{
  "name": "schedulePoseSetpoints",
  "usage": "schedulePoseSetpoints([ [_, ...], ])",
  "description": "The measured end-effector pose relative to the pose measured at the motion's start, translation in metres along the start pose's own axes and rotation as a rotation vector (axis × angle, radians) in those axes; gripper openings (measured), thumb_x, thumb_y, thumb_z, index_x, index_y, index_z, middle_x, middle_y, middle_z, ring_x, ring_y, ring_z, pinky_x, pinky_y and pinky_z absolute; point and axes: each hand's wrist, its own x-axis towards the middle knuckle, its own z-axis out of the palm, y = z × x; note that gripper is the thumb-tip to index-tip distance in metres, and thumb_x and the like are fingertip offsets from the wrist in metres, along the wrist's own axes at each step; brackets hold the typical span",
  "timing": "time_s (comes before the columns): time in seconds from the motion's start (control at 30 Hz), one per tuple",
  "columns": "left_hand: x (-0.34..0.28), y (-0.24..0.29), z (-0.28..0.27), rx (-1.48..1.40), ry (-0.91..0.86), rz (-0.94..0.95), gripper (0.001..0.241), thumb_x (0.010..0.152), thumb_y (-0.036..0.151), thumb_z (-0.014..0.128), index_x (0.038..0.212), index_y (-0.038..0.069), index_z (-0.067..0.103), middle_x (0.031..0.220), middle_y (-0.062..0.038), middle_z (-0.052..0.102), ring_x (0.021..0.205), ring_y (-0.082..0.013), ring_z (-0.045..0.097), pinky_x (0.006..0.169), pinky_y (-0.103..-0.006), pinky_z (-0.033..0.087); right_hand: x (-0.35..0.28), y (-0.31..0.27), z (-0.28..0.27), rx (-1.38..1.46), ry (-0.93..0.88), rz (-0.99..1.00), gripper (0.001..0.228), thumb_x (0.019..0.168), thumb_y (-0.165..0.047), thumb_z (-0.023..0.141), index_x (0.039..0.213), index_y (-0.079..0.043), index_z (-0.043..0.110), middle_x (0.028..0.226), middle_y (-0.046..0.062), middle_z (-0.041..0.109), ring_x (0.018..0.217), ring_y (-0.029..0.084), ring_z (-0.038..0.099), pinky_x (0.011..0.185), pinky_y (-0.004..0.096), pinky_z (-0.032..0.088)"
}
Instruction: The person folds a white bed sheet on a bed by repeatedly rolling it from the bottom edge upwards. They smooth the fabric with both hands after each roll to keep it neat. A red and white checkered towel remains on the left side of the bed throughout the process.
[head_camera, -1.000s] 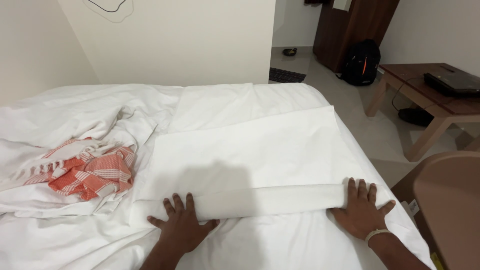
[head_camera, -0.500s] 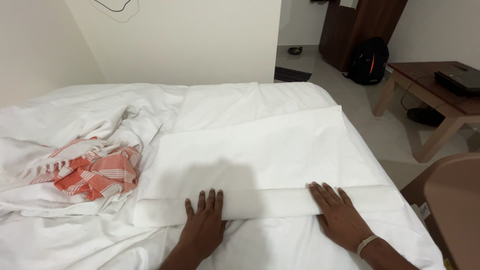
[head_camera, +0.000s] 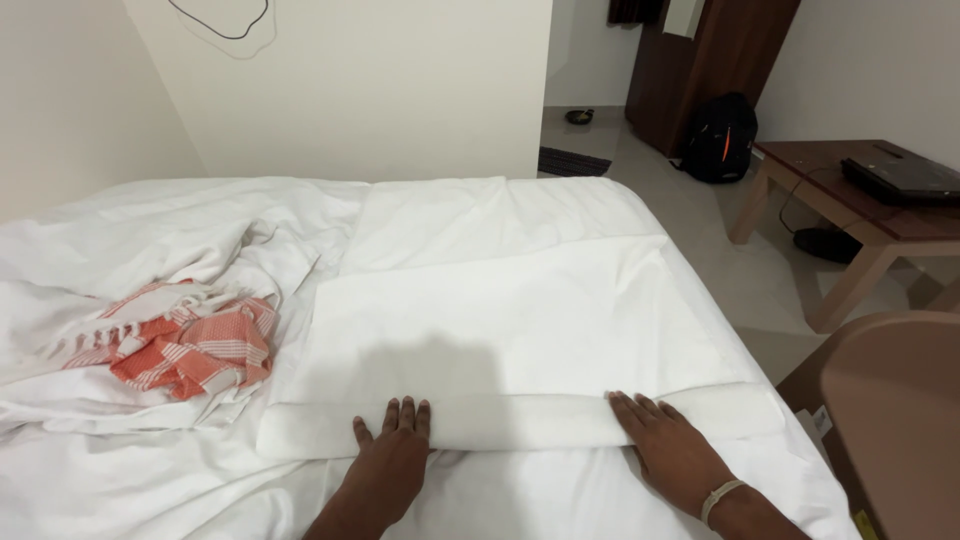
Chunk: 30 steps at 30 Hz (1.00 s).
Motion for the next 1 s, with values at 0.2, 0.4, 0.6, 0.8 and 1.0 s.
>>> schedulePoseSetpoints([
  [0.2, -0.001, -0.017, -0.008, -0.034, -0.002, -0.054, 0.068, 0.099, 0.006, 0.043, 0.161, 0.002, 0.016, 0.169, -0.019, 0.017, 0.157, -0.0346, 0.017, 0.116, -0.0754, 0.021, -0.012, -0.014, -0.029, -0.064, -0.101, 0.123, 0.073, 0.101, -0.024, 0.053, 0.162, -0.023, 0.012, 0.169, -0.001, 0.021, 0.158, 0.019, 0.014, 0.13, 0.048, 0.009],
  [0.4, 0.026, -0.064, 0.028, -0.027, 0.065, -0.218, 0.068, 0.099, 0.008, 0.045, 0.161, 0.012, 0.018, 0.168, -0.012, 0.02, 0.155, -0.0354, 0.02, 0.115, -0.0785, 0.018, 0.002, 0.005, -0.016, -0.056, -0.05, 0.137, 0.082, 0.095, -0.011, 0.057, 0.161, -0.024, 0.011, 0.17, -0.002, 0.014, 0.158, 0.02, 0.011, 0.131, 0.046, 0.009],
  [0.6, 0.011, -0.06, 0.01, -0.055, -0.039, -0.246, 0.069, 0.101, 0.005, 0.047, 0.163, 0.014, 0.019, 0.17, -0.009, 0.021, 0.155, -0.0379, 0.024, 0.115, -0.0793, 0.021, 0.005, 0.027, 0.003, 0.041, -0.066, 0.123, 0.088, 0.088, 0.009, 0.054, 0.161, -0.024, 0.019, 0.171, -0.001, 0.017, 0.158, 0.024, 0.013, 0.131, 0.039, 0.014],
  [0.8, -0.009, -0.056, -0.002, -0.121, -0.095, -0.269, 0.078, 0.097, 0.006, 0.056, 0.164, 0.014, 0.016, 0.169, -0.009, 0.022, 0.156, -0.036, 0.025, 0.114, -0.0792, 0.025, -0.006, 0.027, -0.007, 0.032, 0.007, 0.15, 0.087, 0.084, -0.001, 0.064, 0.158, -0.024, 0.024, 0.167, 0.002, 0.023, 0.156, 0.022, 0.02, 0.131, 0.037, 0.017],
  [1.0, -0.026, -0.014, -0.041, -0.121, -0.028, -0.075, 0.092, 0.088, 0.007, 0.065, 0.163, 0.01, 0.01, 0.167, -0.014, 0.019, 0.156, -0.0367, 0.019, 0.121, -0.0688, 0.021, -0.017, 0.0, -0.032, 0.176, 0.059, 0.027, 0.075, 0.08, -0.008, 0.074, 0.149, -0.022, 0.049, 0.159, 0.006, 0.041, 0.146, 0.023, 0.036, 0.122, 0.037, 0.031],
])
